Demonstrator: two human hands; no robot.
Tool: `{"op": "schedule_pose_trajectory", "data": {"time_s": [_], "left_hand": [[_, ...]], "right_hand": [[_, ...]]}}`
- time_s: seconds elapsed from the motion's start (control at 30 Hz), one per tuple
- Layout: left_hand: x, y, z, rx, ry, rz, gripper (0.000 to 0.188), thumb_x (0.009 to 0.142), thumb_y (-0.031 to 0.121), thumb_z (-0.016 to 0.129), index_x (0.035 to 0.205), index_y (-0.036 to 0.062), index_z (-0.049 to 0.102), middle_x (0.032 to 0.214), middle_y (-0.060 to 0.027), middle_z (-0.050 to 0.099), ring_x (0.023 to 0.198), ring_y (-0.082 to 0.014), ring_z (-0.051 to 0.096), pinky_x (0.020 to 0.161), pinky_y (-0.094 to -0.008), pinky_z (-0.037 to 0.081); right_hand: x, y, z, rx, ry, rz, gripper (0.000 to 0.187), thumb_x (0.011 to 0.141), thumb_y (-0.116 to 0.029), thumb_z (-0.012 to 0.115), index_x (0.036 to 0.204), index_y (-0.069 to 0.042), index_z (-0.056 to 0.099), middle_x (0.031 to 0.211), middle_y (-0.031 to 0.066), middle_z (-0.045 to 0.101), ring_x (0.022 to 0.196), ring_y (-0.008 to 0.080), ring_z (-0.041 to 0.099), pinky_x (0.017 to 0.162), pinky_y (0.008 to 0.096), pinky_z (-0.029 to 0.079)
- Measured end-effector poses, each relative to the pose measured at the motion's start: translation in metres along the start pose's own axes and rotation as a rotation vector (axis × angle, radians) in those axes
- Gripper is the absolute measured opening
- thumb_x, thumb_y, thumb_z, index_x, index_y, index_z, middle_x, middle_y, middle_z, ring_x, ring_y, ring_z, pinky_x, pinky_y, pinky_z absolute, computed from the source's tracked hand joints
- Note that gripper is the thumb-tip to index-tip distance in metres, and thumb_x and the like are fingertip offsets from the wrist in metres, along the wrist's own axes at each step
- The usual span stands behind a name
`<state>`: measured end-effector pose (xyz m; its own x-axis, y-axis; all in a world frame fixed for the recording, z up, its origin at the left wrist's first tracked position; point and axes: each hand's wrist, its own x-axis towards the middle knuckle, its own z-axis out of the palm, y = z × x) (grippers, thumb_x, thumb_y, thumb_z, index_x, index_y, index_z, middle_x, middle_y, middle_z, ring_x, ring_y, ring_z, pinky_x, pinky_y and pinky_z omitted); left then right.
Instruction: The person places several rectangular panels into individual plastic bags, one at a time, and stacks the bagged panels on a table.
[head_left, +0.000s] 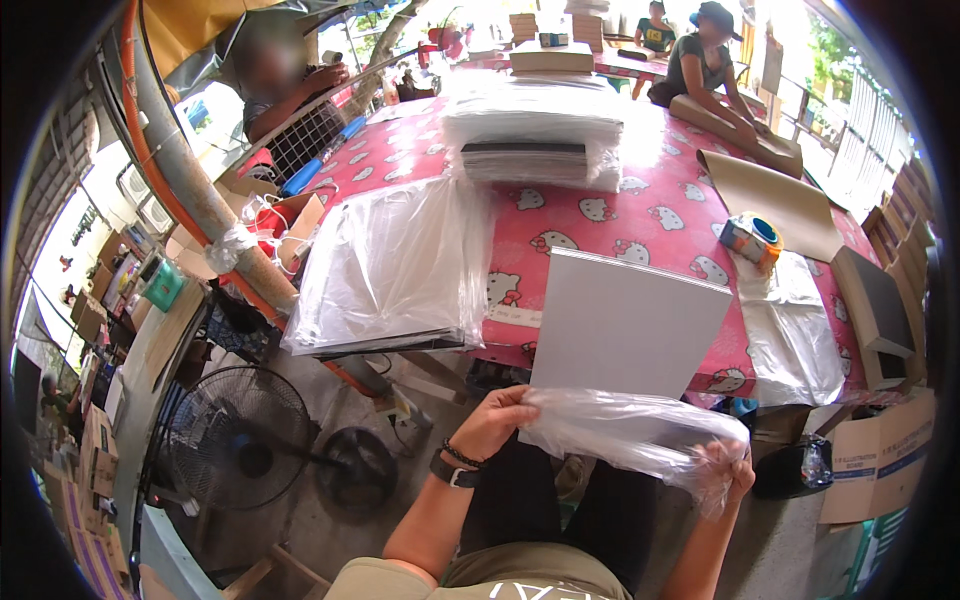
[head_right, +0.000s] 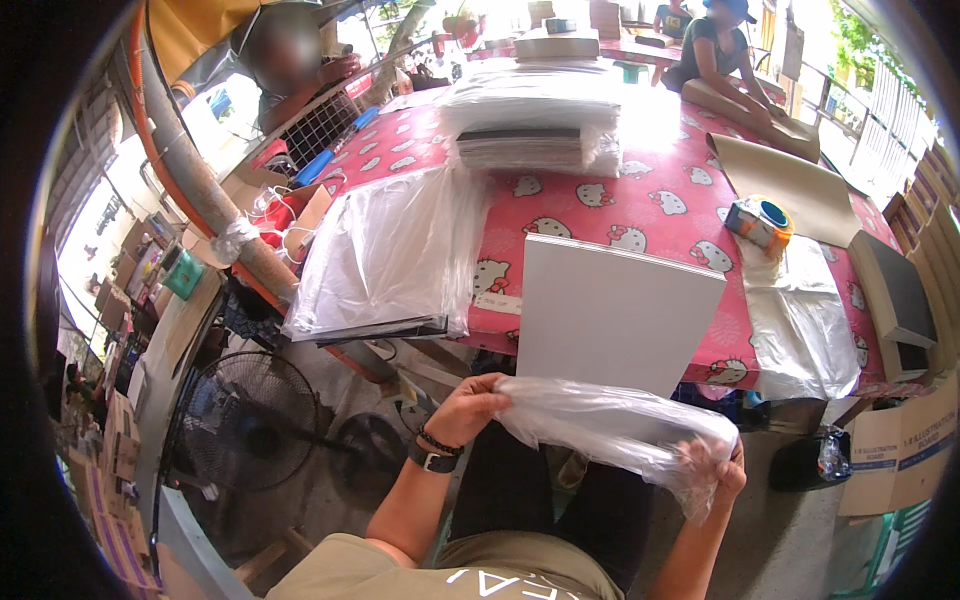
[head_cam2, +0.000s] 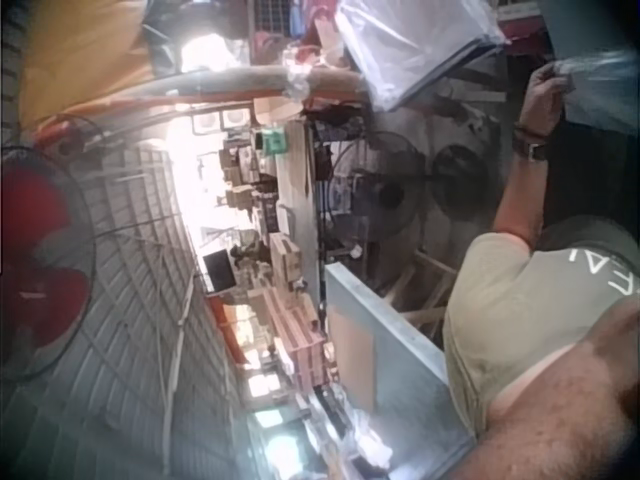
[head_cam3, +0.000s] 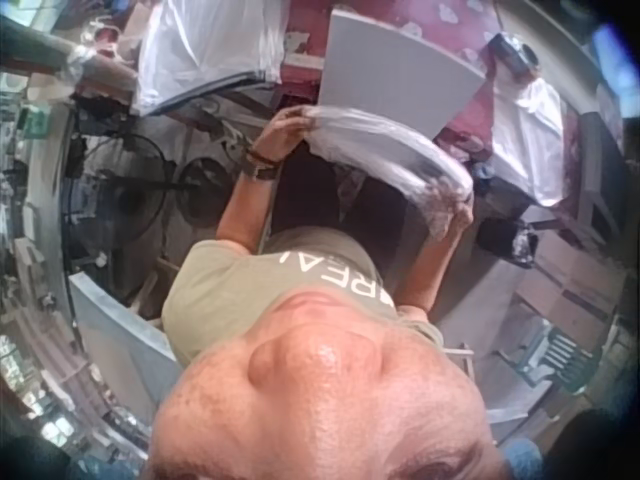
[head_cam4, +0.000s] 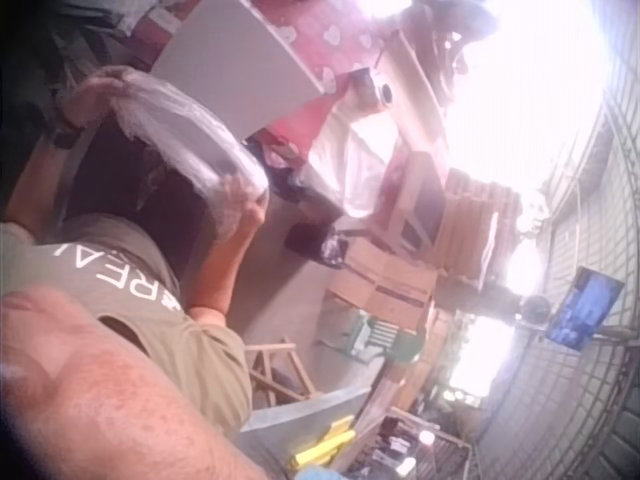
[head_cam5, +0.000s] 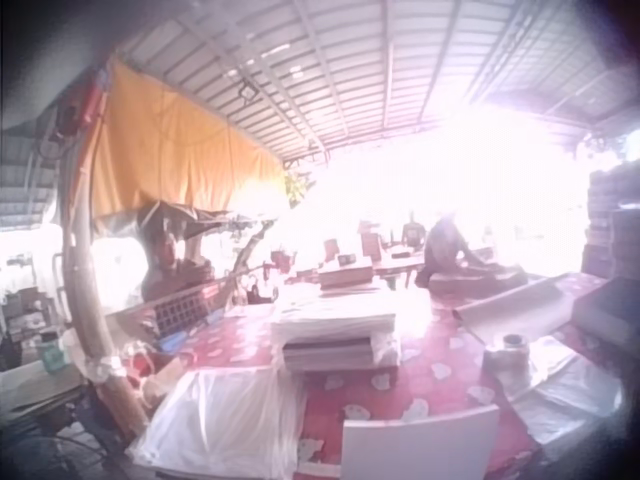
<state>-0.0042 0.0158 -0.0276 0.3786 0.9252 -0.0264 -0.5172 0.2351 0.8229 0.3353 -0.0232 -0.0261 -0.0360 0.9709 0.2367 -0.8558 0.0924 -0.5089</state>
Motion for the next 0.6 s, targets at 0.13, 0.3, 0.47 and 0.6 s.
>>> {"op": "schedule_pose_trajectory", "data": {"time_s": [0.13, 0.3, 0.47, 0.6], "left_hand": [[0.001, -0.005, 0.012, 0.104, -0.112, -0.021, 0.059, 0.069, 0.003, 0.062, 0.123, 0.0005, 0.037, 0.098, -0.0073, 0.056, 0.089, -0.0128, 0.054, 0.078, -0.0254, 0.041], [0.011, 0.016, 0.018, -0.271, -0.052, 0.193, 0.067, 0.064, -0.004, 0.058, 0.126, 0.0021, 0.033, 0.087, -0.0063, 0.057, 0.079, -0.0129, 0.055, 0.073, -0.0237, 0.042], [0.052, 0.036, 0.012, 0.546, 0.417, 0.511, 0.045, 0.06, -0.011, 0.044, 0.101, 0.0031, 0.054, 0.061, 0.006, 0.036, 0.053, -0.0028, 0.03, 0.046, -0.0175, 0.025], [0.091, 0.042, 0.031, 0.956, 0.727, 0.68, 0.043, 0.063, -0.005, 0.054, 0.104, 0.0073, 0.057, 0.056, 0.0002, 0.038, 0.053, -0.0081, 0.038, 0.05, -0.0219, 0.03]], "right_hand": [[0.003, -0.009, -0.017, 0.133, 0.11, -0.059, 0.044, 0.07, -0.01, 0.058, 0.11, 0.002, 0.047, 0.091, 0.0129, 0.059, 0.077, 0.0218, 0.059, 0.069, 0.0401, 0.047], [0.006, -0.019, -0.001, -0.184, 0.048, 0.161, 0.049, 0.063, -0.011, 0.058, 0.11, 0.002, 0.048, 0.094, 0.0146, 0.059, 0.086, 0.0189, 0.059, 0.072, 0.0366, 0.048], [0.053, -0.012, 0.021, -1.334, -0.034, -0.002, 0.039, 0.06, 0.003, 0.05, 0.099, 0.0, 0.056, 0.073, -0.0017, 0.049, 0.062, 0.0064, 0.041, 0.056, 0.0193, 0.032], [0.098, -0.012, 0.017, -1.514, 0.186, -0.252, 0.043, 0.064, 0.004, 0.046, 0.105, -0.001, 0.055, 0.069, 0.0004, 0.05, 0.06, 0.0069, 0.04, 0.055, 0.0203, 0.033]]}}
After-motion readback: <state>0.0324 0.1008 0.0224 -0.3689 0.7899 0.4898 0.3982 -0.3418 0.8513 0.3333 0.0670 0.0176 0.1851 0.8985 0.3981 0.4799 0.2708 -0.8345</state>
